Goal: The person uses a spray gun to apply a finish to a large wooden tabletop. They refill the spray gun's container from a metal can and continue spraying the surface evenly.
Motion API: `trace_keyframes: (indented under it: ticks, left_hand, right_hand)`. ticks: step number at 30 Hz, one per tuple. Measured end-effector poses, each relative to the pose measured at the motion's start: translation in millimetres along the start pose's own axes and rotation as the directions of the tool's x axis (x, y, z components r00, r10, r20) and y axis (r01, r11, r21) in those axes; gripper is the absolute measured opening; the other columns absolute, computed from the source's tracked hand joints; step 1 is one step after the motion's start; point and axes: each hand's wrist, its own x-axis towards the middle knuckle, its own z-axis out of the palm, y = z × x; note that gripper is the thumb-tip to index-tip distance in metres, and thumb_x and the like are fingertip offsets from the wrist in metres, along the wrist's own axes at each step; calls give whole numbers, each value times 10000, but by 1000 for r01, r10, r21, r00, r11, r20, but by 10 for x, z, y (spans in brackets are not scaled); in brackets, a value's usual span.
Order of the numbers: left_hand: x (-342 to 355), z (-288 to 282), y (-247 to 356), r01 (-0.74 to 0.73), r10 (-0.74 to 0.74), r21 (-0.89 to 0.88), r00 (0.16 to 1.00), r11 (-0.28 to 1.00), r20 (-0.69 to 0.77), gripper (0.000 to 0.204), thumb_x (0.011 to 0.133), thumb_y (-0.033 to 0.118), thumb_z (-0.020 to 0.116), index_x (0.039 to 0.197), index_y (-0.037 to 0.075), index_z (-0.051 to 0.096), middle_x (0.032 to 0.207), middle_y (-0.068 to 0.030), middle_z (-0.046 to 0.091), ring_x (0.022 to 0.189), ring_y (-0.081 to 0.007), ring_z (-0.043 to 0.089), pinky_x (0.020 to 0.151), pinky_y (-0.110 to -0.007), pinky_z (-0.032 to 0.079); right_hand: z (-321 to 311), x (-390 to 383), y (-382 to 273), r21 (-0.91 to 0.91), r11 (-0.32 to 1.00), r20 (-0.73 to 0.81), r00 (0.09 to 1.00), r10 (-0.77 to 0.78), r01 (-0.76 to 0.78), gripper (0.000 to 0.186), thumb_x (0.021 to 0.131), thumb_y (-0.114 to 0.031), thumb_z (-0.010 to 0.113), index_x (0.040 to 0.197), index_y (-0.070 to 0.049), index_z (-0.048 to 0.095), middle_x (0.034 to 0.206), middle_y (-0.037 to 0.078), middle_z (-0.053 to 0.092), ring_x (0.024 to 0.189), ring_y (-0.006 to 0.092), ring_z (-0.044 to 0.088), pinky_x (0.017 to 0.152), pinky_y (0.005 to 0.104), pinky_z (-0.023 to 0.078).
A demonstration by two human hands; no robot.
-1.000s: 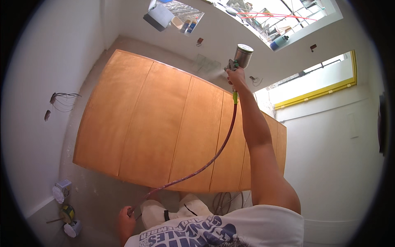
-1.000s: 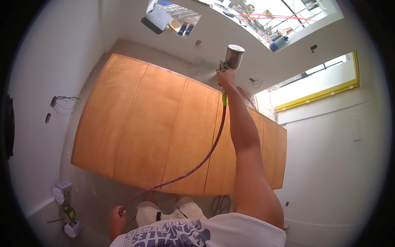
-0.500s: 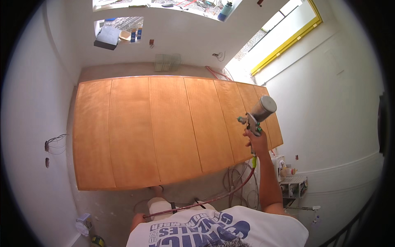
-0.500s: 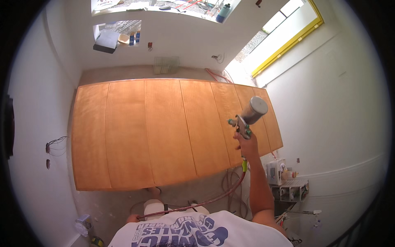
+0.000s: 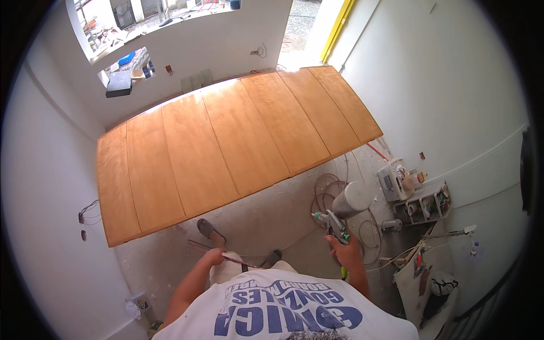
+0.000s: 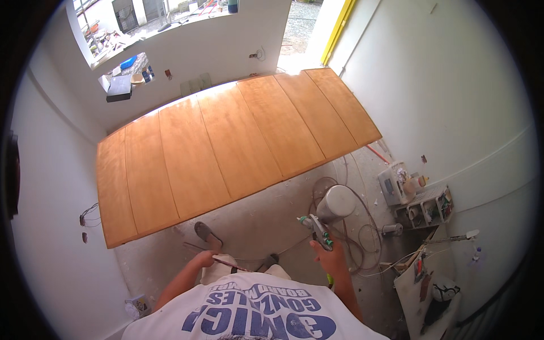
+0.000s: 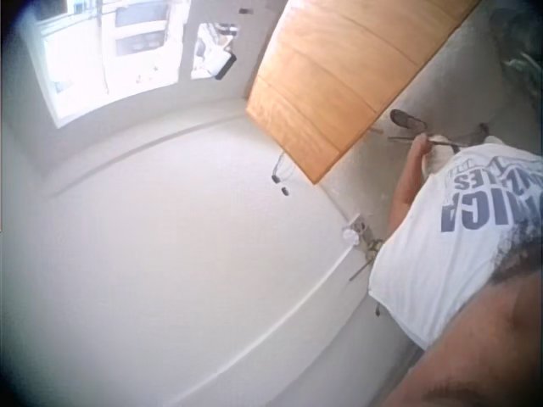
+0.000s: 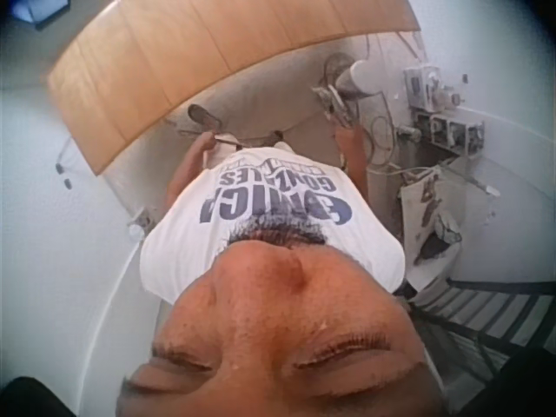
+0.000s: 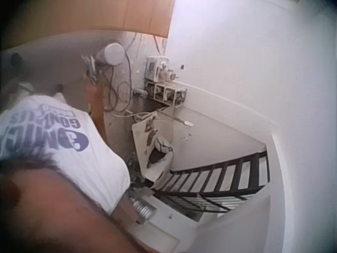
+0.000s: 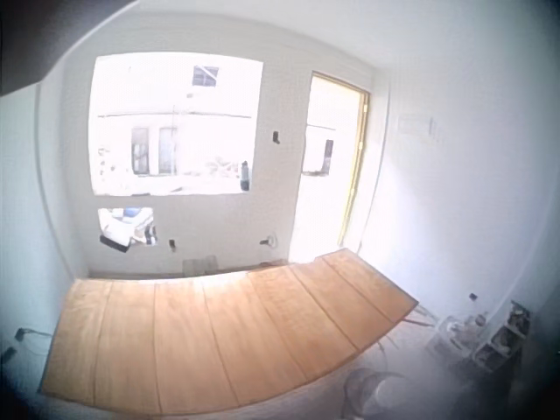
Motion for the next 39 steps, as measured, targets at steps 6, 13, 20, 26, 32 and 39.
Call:
trace_keyframes:
  ticks: [6,13,20,26,32,39]
  left_hand:
    - [298,75,2597,-541,536,-83,841,837,-79,370,976,201,566,1287,19,650,1254,-255,648,1199,-415,598,1035,-463,472]
    - [-312,-466,5396,-840,823,-325,517,434,-237,892,910,474,736,1563,40,310,1528,-224,423,1421,-356,429,1158,-418,364]
    - [214,-29,6519,-716,782,-564,596,412,-185,1099,724,448,890,1549,21,302,1474,-239,489,1399,-347,477,1151,-411,379]
    - [803,57,7472,-693,738,-537,651,482,-178,1001,726,458,875,1494,26,399,1396,-233,566,1309,-383,558,1099,-437,432]
    - [1359,-82,8327,-766,788,-494,571,411,-230,993,744,486,848,1498,30,389,1388,-244,562,1280,-424,560,1061,-463,462]
    - [1786,-330,8869,-769,721,-490,603,410,-341,996,771,493,837,1496,-4,370,1386,-276,552,1295,-430,550,1076,-454,446]
  right_hand:
    - [-785,-582,714,195,973,-196,977,-81,120,342,922,-166,761,1205,-10,651,935,38,687,723,119,641,481,267,539]
    - [-1171,-743,1041,257,966,-254,966,38,30,351,932,-147,737,1240,-25,624,956,29,678,737,116,640,488,272,547]
    - [-1617,-357,1165,262,964,-261,958,119,-48,370,945,-150,709,1259,8,594,938,53,672,749,127,647,536,286,561]
    - [-2523,264,1234,250,968,-238,968,77,-15,377,949,-116,692,1275,27,567,923,60,669,729,143,661,558,304,565]
    - [-3284,931,1236,214,976,-283,954,102,-41,374,933,-96,712,1251,39,568,930,85,688,674,154,663,539,317,538]
    - [-3940,1491,1054,83,992,-191,976,106,-91,389,957,-121,701,1288,28,561,965,93,708,780,145,688,562,291,559]
